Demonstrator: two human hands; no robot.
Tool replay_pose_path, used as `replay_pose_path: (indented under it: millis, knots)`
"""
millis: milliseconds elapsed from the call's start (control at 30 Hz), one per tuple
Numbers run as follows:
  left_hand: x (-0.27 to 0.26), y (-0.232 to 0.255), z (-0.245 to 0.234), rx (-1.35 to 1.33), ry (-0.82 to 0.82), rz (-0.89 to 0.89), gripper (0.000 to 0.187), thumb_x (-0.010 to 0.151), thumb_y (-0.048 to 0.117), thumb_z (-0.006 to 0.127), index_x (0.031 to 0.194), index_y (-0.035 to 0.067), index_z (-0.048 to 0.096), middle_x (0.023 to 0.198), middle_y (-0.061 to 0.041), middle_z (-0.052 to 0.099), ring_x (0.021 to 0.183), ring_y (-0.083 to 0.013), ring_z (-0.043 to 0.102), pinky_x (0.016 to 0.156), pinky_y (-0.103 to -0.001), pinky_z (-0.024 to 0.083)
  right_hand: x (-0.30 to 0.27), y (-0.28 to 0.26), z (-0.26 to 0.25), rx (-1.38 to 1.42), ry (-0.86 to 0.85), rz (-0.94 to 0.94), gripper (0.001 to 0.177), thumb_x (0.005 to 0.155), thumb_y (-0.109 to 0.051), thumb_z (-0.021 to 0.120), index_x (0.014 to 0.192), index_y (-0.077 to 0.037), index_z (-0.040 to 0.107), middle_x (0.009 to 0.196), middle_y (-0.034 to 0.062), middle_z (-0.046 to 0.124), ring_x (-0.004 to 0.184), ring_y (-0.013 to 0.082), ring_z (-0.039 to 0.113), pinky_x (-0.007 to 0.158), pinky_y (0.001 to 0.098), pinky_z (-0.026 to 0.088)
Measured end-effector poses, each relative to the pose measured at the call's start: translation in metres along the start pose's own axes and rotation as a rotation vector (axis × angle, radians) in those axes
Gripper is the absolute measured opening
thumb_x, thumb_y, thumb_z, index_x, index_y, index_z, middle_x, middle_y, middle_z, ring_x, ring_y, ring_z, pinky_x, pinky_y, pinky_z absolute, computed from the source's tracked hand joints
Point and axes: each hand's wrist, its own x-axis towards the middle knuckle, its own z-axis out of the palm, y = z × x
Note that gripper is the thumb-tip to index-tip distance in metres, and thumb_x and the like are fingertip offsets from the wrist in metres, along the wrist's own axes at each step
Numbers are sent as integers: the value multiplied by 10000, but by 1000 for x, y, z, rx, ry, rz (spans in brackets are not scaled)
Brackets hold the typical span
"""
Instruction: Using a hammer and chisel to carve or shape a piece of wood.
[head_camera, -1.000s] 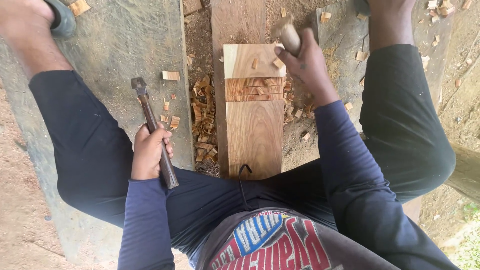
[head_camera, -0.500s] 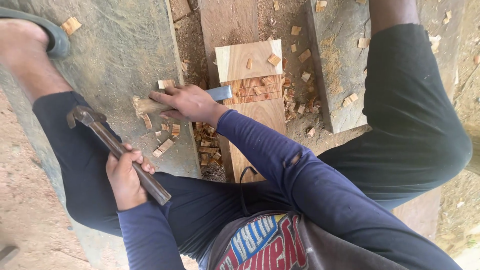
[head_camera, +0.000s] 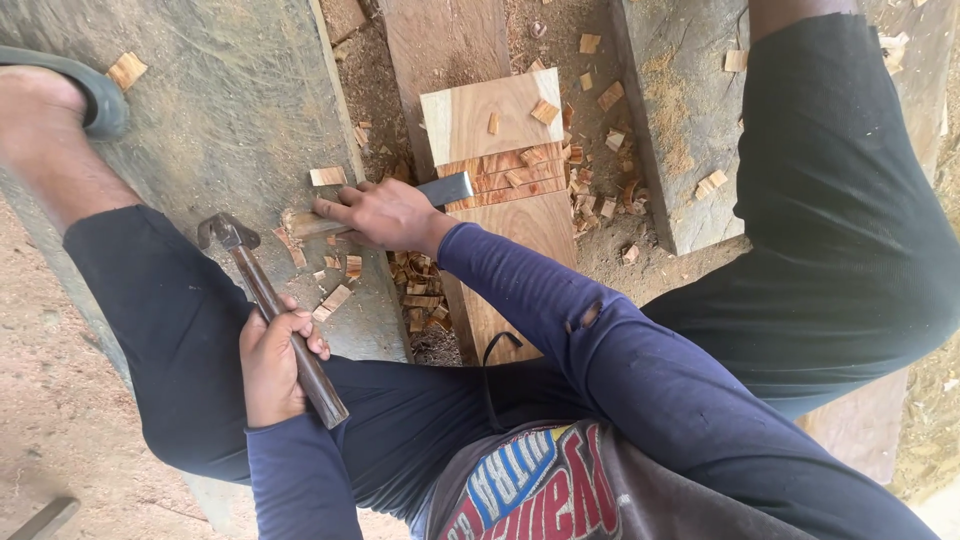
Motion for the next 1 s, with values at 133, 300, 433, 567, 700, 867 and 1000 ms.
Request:
replay_pose_path:
  millis: [133,300,433,567,700,867,1000]
  knots:
    - [-8,2,-1,-51,9,12,195,904,-13,563,1086,44,518,755,-67,503,561,-166,532,513,-322,490,1,1,3,31,37,4,704,897,-436,706,1509,-209,442,1038,59,666,821,226,712,555,360,597]
    - [-15,13,8,-15,40,-28,189,882,0,550,1056,63,512,744,-58,503,552,-166,541,496,-325,489,7,9,13,23,116,-33,700,923,-434,704,1509,-162,435,1091,72,669,827,216,712,527,345,583]
    - [-10,9,5,-19,33,-28,185,894,5,553,1064,62,511,747,-62,502,562,-156,531,506,-315,482,7,5,6,41,109,12,662,953,-427,687,1513,-172,443,1084,53,665,834,201,716,592,350,585]
    - [-10,11,10,17,40,-55,185,890,3,549,1060,67,516,743,-50,500,560,-155,534,496,-313,478,4,9,7,22,-10,-13,660,940,-327,687,1520,-152,424,1213,111,631,811,216,710,469,326,588]
    - [-17,10,12,36,16,-66,187,879,-7,551,1046,69,514,741,-49,509,542,-157,534,475,-317,478,-6,6,-5,20,31,-13,666,945,-378,728,1516,-177,451,1043,88,667,863,260,702,629,385,599]
    - [-12,9,1,17,17,-85,174,898,14,563,1052,78,515,722,-34,487,510,-133,504,442,-290,436,0,9,-3,20,50,25,703,899,-368,732,1508,-168,444,1100,94,675,964,275,681,724,412,594]
    - [-1,-3,15,203,-6,-166,187,865,10,551,1015,83,465,661,-52,463,443,-153,468,382,-327,424,-4,8,4,32,40,28,732,880,-337,737,1529,-165,445,1136,80,679,1052,271,656,876,409,584]
